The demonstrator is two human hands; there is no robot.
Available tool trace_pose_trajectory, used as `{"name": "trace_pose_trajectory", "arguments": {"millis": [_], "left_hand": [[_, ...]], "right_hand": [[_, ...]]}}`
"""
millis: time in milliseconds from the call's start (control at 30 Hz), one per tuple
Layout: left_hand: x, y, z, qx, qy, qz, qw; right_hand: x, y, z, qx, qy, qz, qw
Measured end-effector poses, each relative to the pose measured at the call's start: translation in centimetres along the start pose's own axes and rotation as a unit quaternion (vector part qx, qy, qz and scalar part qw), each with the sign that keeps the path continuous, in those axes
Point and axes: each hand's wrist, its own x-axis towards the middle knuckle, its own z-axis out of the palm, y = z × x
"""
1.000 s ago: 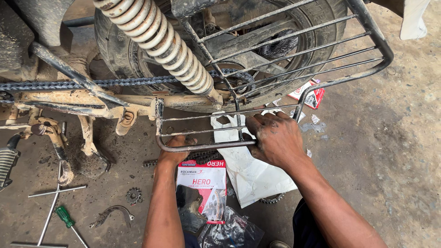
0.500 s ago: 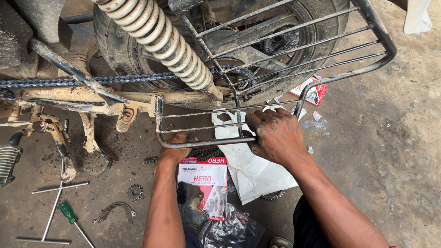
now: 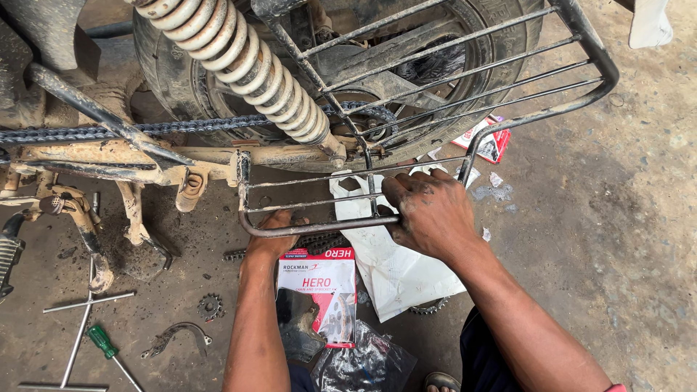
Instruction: The person sits on the ground and works on the rear wheel area of a motorcycle, manipulating the chain and sprocket with their hands. They adjust the chain tension and position while handling the rear wheel and surrounding components.
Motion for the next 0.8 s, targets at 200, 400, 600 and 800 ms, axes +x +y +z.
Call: {"name": "trace_pose_trajectory", "arguments": {"millis": [200, 400, 600, 800], "left_hand": [[0.4, -0.6, 0.3, 0.011, 0.012, 0.008, 1.000], [0.8, -1.1, 0.9, 0.014, 0.026, 0.035, 0.999], [0.4, -0.8, 0.7, 0.030, 0.006, -0.019, 0.999], [0.2, -0.7, 0.5, 0.024, 0.021, 0.001, 1.000]], "right_hand": [[0.1, 0.0, 0.0, 0.002, -0.002, 0.002, 1.000], [-0.2, 0.1, 0.2, 0.003, -0.005, -0.002, 1.000], [-0.2, 0.1, 0.4, 0.002, -0.018, 0.007, 1.000], [-0.3, 0.2, 0.4, -0.004, -0.018, 0.008, 1.000]]}}
